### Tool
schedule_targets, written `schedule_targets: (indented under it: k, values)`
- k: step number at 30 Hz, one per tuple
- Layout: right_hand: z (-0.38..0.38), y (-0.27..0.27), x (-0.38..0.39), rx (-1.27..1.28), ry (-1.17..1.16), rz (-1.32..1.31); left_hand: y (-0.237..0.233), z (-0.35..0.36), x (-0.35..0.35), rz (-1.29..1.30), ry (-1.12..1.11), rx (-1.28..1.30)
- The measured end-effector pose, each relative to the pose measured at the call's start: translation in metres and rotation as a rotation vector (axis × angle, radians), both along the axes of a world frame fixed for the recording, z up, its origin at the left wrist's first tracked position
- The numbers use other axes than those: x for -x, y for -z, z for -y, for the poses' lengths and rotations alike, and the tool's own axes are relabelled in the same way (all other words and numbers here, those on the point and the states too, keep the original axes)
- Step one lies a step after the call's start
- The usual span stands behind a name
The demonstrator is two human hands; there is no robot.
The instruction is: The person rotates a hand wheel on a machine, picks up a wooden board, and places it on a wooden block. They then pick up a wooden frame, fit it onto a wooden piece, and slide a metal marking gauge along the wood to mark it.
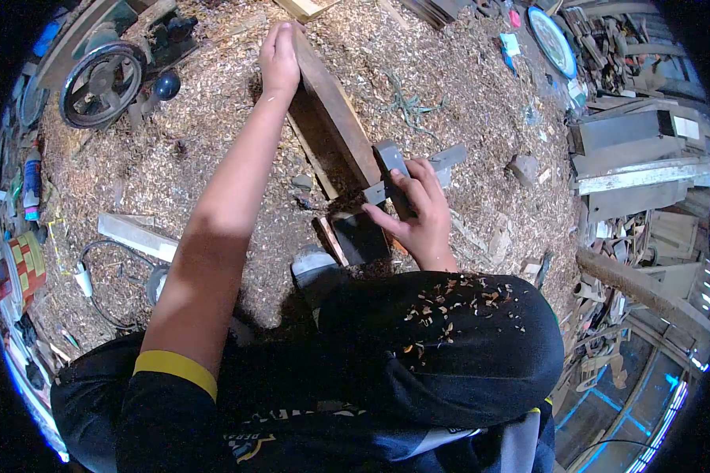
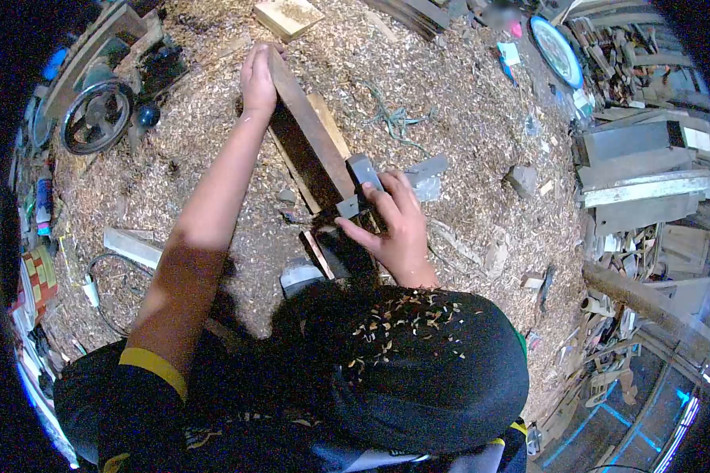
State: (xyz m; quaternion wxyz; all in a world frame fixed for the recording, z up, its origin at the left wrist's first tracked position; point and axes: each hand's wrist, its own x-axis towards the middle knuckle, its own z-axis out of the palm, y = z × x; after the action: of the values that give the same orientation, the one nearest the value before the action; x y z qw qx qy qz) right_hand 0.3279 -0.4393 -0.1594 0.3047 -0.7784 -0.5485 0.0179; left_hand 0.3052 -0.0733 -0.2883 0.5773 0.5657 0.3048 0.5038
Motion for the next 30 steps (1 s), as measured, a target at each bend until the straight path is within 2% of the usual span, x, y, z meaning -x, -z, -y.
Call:
schedule_targets:
  k: [4, 17, 19, 22, 30]
  values:
    - [0.0, 0.001, 0.002, 0.007, 0.008, 0.001, -0.001, 0.002, 0.0, 0.039, 0.018, 0.071]
    - [0.003, 0.001, -0.002, 0.029, -0.011, -0.001, -0.009, 0.008, 0.0, 0.007, -0.033, 0.019]
    - [0.003, 0.002, -0.001, 0.038, -0.006, 0.009, -0.004, 0.005, -0.001, -0.012, -0.047, -0.09]
    - [0.002, 0.001, 0.0, 0.015, -0.022, 0.013, -0.002, 0.006, -0.003, 0.045, -0.005, 0.048]
    - [-0.004, 0.0, 0.001, -0.027, -0.016, -0.03, 0.005, 0.007, -0.007, 0.017, -0.049, 0.045]
